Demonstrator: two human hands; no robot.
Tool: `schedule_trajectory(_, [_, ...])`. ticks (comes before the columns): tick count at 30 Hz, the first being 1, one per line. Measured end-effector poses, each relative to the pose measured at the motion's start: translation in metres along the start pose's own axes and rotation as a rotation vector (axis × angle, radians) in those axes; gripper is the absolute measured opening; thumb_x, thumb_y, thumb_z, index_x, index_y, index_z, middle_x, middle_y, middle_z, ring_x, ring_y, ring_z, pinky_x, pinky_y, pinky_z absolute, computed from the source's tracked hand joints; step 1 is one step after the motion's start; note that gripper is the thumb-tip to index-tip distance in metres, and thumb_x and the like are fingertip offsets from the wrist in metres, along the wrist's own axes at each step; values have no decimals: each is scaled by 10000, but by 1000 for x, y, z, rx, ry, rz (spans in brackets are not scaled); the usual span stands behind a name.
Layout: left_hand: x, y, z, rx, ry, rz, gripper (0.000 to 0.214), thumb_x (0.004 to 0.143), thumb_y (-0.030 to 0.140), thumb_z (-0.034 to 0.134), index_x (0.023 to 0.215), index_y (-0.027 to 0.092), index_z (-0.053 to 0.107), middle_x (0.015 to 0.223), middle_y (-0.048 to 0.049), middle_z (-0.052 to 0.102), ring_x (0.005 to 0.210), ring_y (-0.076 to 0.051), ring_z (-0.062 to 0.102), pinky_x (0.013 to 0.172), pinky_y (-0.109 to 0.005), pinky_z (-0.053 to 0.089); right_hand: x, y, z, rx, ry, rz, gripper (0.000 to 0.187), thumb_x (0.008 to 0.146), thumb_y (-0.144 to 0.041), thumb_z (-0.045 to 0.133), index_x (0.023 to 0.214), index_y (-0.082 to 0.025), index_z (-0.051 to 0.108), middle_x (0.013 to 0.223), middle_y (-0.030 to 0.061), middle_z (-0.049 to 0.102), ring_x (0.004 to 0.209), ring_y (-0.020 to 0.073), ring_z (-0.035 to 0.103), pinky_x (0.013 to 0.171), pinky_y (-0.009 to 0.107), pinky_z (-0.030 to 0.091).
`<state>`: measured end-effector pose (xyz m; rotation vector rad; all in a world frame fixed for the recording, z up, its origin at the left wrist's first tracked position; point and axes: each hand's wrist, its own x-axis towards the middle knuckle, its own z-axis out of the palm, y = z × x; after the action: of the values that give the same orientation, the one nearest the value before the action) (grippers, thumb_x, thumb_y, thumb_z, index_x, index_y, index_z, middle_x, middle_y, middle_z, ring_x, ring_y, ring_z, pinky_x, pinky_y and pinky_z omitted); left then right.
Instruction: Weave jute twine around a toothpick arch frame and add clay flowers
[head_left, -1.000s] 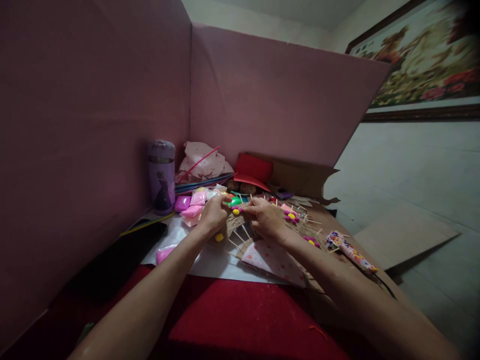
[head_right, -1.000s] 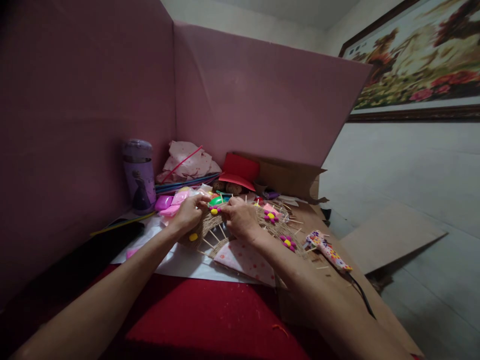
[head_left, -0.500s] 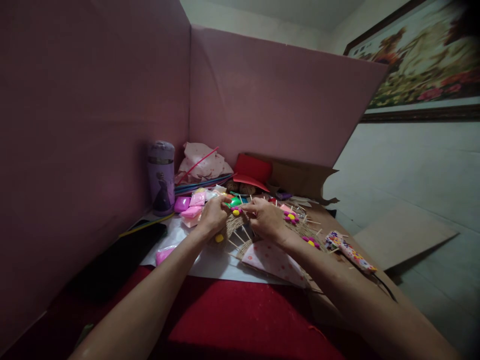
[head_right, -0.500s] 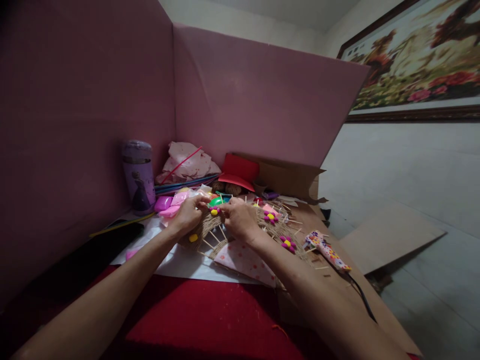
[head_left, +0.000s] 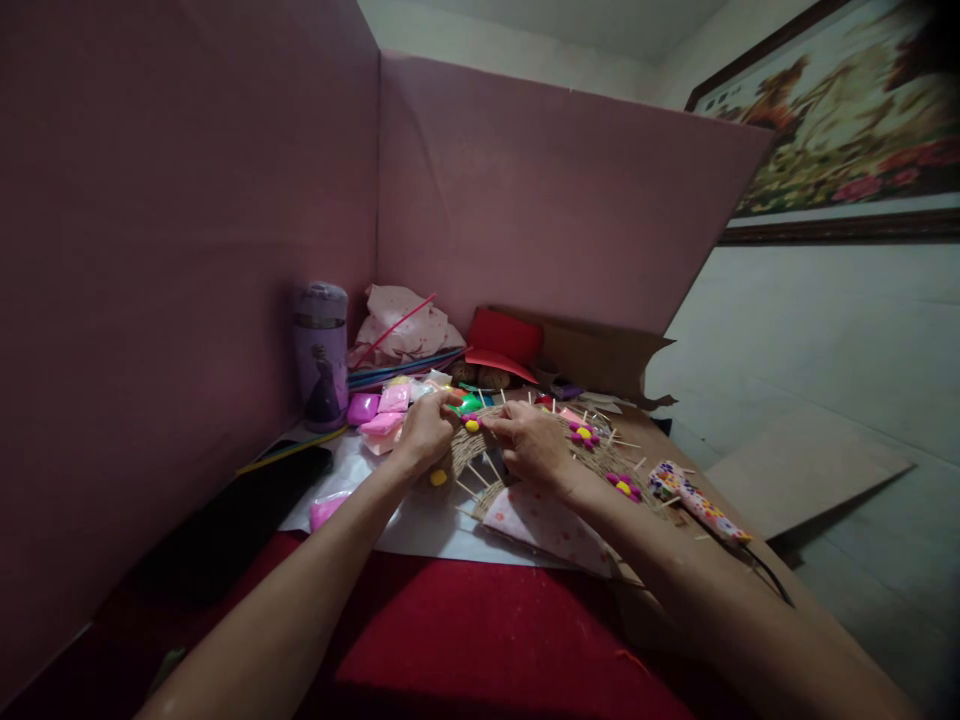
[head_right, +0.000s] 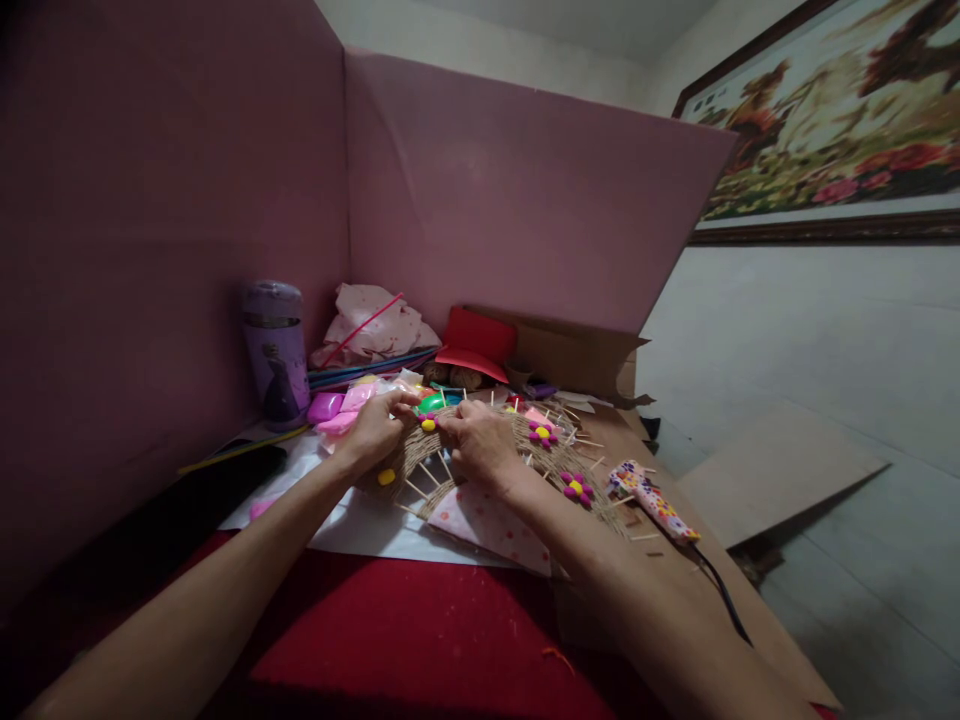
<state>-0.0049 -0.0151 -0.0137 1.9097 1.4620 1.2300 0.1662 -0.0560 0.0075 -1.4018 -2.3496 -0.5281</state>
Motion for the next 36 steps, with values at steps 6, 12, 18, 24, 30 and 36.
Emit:
schedule_trajectory(6, [-1,0,0,-14,-3,1,330,700,111,497,981,154,664,843,-70,698,767,-174,624,648,-248,451,2,-1,-6,-8,-4,18,296,830,-193,504,1040,-325,665,870,42,590,749,159,467,541,270,205])
schedule_trajectory(12, [-1,0,-1,-29,3,1,325,695,123,503,973,151,669,873,-76,696,786,-181,624,676,-260,458,9,-14,-6,-59,-27,-45,356,819,-155,485,1082,-345,630,911,48,576,788,174,469,549,267,233])
schedule_trajectory(18, [1,-6,1,-106,2,-7,335,674,125,514,975,137,662,835,-66,694,742,-170,623,645,-244,458,13,-19,-4,-88,-73,-74,309,822,-176,497,1049,-319,652,899,61,574,784,178,461,556,265,254])
schedule_trajectory(24, [2,-7,3,-133,11,-13,320,668,127,531,957,142,668,793,-61,692,716,-168,623,617,-240,456,14,-16,-8,-25,-26,-32,346,823,-152,478,1060,-333,653,898,51,570,798,172,470,572,259,275])
schedule_trajectory(30, [2,-10,4,-188,1,-39,325,659,109,539,956,141,665,776,-50,691,690,-158,621,612,-236,459,14,-18,-4,-48,-46,-57,310,835,-173,460,994,-314,685,861,61,571,771,177,458,547,272,238])
schedule_trajectory(36, [4,-10,5,-186,2,-70,333,648,89,559,954,147,679,764,-46,700,676,-154,618,622,-240,466,14,-8,-5,21,19,29,322,840,-172,464,1029,-328,673,876,45,568,764,165,461,538,271,228])
